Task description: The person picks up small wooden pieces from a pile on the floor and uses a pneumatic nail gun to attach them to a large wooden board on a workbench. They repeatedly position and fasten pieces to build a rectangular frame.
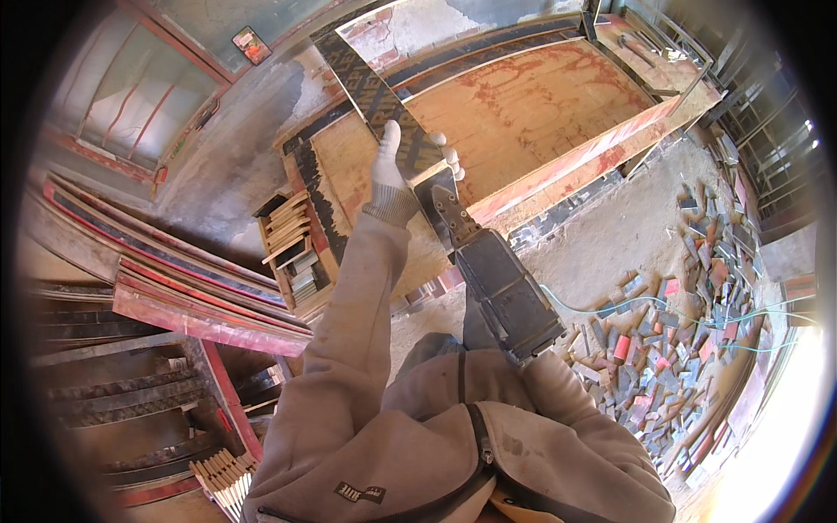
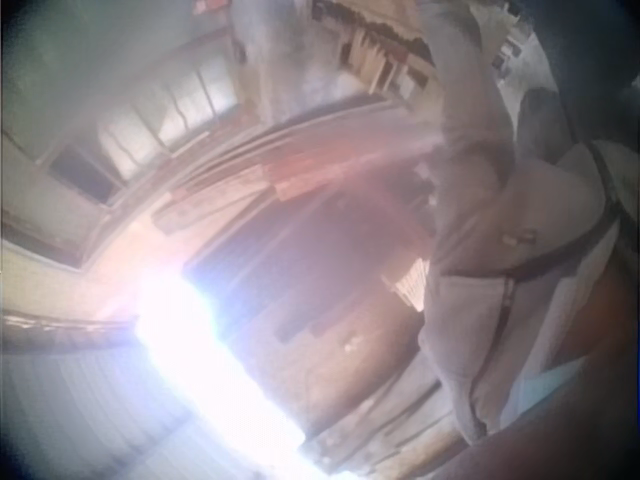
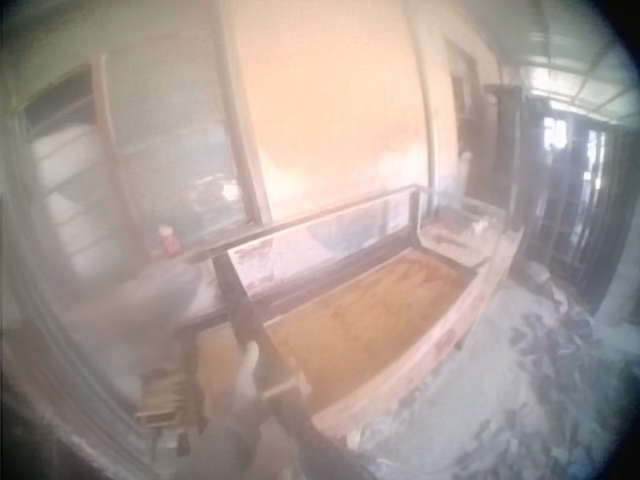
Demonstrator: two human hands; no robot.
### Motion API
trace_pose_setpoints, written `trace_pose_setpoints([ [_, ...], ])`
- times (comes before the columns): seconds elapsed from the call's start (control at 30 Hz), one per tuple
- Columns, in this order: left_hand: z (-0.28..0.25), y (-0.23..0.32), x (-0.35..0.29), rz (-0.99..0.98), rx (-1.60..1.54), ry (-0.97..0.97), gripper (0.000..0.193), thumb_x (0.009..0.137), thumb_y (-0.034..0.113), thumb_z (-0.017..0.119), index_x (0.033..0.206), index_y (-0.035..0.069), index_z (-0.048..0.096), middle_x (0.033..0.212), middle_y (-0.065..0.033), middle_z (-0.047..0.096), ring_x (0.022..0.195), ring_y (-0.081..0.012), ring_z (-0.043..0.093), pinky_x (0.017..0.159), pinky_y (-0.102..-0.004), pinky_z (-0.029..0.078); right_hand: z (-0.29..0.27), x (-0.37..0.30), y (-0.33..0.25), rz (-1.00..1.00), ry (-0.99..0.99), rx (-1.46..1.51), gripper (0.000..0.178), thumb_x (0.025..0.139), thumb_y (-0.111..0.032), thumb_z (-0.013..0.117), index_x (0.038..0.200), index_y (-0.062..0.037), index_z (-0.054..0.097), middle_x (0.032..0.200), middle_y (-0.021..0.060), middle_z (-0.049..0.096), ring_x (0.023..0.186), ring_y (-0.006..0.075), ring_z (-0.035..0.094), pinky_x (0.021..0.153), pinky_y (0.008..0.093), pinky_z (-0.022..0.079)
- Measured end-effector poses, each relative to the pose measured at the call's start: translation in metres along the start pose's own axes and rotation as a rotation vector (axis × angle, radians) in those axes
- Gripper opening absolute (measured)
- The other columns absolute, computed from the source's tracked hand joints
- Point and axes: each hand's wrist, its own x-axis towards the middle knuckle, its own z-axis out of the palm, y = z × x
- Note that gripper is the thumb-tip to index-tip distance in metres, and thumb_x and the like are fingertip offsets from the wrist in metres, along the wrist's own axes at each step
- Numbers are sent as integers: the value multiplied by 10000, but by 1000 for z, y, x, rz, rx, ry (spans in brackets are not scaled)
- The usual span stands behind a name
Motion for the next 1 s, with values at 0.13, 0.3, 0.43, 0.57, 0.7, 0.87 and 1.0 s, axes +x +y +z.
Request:
trace_pose_setpoints([
  [0.13, 9, 8, 5, 169, -65, 146, 698, 1028, 626, 460, 1165, -33, 644, 977, -201, 682, 922, -361, 685, 850, -559, 583, 2, -2, 3, 58, -33, 92, 483, 1028, -220, 605, 1450, -21, 479, 1342, 121, 601, 1168, 219, 608, 918, 331, 548],
  [0.3, 0, 20, 17, 148, 32, 77, 352, 1044, 313, 588, 1168, -11, 648, 981, -134, 686, 886, -301, 687, 812, -507, 600, 1, 0, 6, 64, -43, 132, 437, 1024, -217, 609, 1402, -28, 500, 1284, 106, 603, 1115, 205, 607, 881, 323, 541],
  [0.43, -10, 19, 21, 147, 51, 92, 293, 1037, 285, 595, 1134, 15, 654, 955, -105, 683, 864, -301, 684, 807, -514, 600, 5, 2, 9, 69, -49, 150, 400, 1020, -214, 613, 1364, -33, 516, 1238, 94, 604, 1073, 195, 606, 851, 316, 536],
  [0.57, -13, 18, 21, 155, 67, 105, 270, 1038, 279, 592, 1123, 31, 658, 945, -98, 681, 862, -303, 686, 825, -535, 599, 11, 0, 8, 80, -56, 167, 364, 1017, -212, 616, 1326, -39, 532, 1192, 82, 606, 1030, 184, 605, 821, 309, 530],
  [0.7, -12, 19, 20, 147, 30, 58, 267, 1042, 277, 588, 1129, 34, 657, 962, -104, 685, 888, -304, 687, 874, -540, 592, 6, 0, -4, 93, -55, 173, 328, 1013, -209, 620, 1287, -44, 549, 1146, 70, 607, 988, 173, 604, 791, 303, 525],
  [0.87, -9, 21, 14, 75, -79, 15, 286, 1046, 273, 595, 1167, 21, 654, 1045, -135, 708, 956, -313, 697, 905, -527, 583, -39, 16, -33, 141, -65, 144, 283, 1009, -206, 624, 1240, -51, 570, 1088, 55, 609, 935, 159, 603, 754, 294, 518],
  [1.0, -22, 38, 21, 50, 146, 289, 336, 1041, 293, 615, 1199, -1, 655, 1132, -157, 732, 1022, -303, 716, 887, -465, 590, -95, 70, -41, 169, -95, 133, 248, 1005, -203, 628, 1201, -57, 586, 1042, 43, 611, 892, 149, 602, 724, 287, 513],
])
